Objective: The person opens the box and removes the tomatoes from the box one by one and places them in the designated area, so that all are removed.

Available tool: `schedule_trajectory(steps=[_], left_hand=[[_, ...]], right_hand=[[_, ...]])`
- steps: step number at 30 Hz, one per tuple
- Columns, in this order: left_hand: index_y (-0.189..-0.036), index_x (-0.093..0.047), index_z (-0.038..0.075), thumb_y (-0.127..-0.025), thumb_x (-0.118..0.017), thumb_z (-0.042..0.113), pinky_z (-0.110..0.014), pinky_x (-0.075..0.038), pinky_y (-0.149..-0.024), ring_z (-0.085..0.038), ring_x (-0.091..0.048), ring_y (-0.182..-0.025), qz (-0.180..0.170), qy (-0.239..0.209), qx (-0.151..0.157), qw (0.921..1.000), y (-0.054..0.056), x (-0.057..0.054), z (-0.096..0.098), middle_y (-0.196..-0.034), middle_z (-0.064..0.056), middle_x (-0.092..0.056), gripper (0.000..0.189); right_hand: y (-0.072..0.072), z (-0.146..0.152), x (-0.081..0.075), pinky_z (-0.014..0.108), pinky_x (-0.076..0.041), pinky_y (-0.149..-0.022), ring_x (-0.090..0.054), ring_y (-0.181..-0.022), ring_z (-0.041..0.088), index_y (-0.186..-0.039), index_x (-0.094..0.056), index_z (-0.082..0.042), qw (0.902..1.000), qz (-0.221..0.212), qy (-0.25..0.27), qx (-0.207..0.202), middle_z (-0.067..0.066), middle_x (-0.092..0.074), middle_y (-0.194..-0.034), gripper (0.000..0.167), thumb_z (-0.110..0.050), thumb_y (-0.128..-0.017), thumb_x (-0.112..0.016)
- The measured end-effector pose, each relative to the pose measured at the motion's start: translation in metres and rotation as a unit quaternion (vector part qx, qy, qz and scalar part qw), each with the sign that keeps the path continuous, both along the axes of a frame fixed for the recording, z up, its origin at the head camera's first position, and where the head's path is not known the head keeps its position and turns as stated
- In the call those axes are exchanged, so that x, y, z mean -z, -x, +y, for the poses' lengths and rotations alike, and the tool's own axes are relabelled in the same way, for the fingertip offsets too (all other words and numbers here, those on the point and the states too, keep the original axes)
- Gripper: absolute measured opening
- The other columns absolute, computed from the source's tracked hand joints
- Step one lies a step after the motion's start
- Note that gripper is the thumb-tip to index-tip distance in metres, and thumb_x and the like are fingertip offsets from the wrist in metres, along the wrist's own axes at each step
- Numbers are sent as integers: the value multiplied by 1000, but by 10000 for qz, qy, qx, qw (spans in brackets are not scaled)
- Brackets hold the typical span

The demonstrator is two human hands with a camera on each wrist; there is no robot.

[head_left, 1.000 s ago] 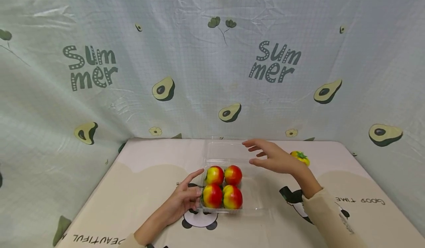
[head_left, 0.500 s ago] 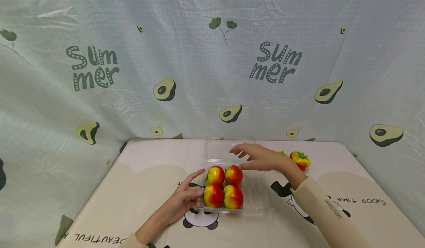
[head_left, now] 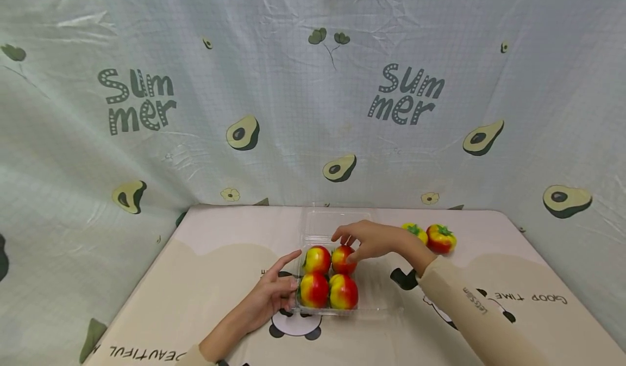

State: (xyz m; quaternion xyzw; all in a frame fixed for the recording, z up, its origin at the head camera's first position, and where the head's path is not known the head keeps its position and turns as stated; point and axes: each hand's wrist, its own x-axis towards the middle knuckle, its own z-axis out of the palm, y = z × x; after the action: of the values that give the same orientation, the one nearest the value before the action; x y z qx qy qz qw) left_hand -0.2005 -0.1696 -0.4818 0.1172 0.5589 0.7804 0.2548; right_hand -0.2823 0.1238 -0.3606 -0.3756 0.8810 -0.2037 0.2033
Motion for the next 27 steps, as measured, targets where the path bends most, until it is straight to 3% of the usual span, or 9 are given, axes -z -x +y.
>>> schedule_trajectory(steps=[13,20,27], left_hand=[[-165,-15,26,-105,-50,9,-22,-53,-65,-11,-59,-64,7,23,11,10000,0,1,0,-77,5,-63,71],[-165,-15,26,-105,-51,9,-22,-52,-64,-11,-59,-64,16,-36,30,10000,1,1,1,-77,4,-63,72],[-165,-16,27,-104,-51,9,-22,-52,-64,-11,-58,-64,-8,4,-15,10000,0,1,0,-77,4,-63,72]], right_hand=[[-1,-10,4,47,-57,-100,-63,-113,24,-133,-63,-11,9996,4,-231,174,10,-68,-126,52,-11,-85,-82],[-5,-12,9,40,-58,-96,-60,-105,16,-130,-66,-15,9983,342,-405,241,2,-68,-122,51,-12,-83,-85],[-7,-16,11,38,-59,-92,-59,-101,17,-125,-69,-14,9969,640,-440,149,2,-66,-114,49,-12,-80,-87]])
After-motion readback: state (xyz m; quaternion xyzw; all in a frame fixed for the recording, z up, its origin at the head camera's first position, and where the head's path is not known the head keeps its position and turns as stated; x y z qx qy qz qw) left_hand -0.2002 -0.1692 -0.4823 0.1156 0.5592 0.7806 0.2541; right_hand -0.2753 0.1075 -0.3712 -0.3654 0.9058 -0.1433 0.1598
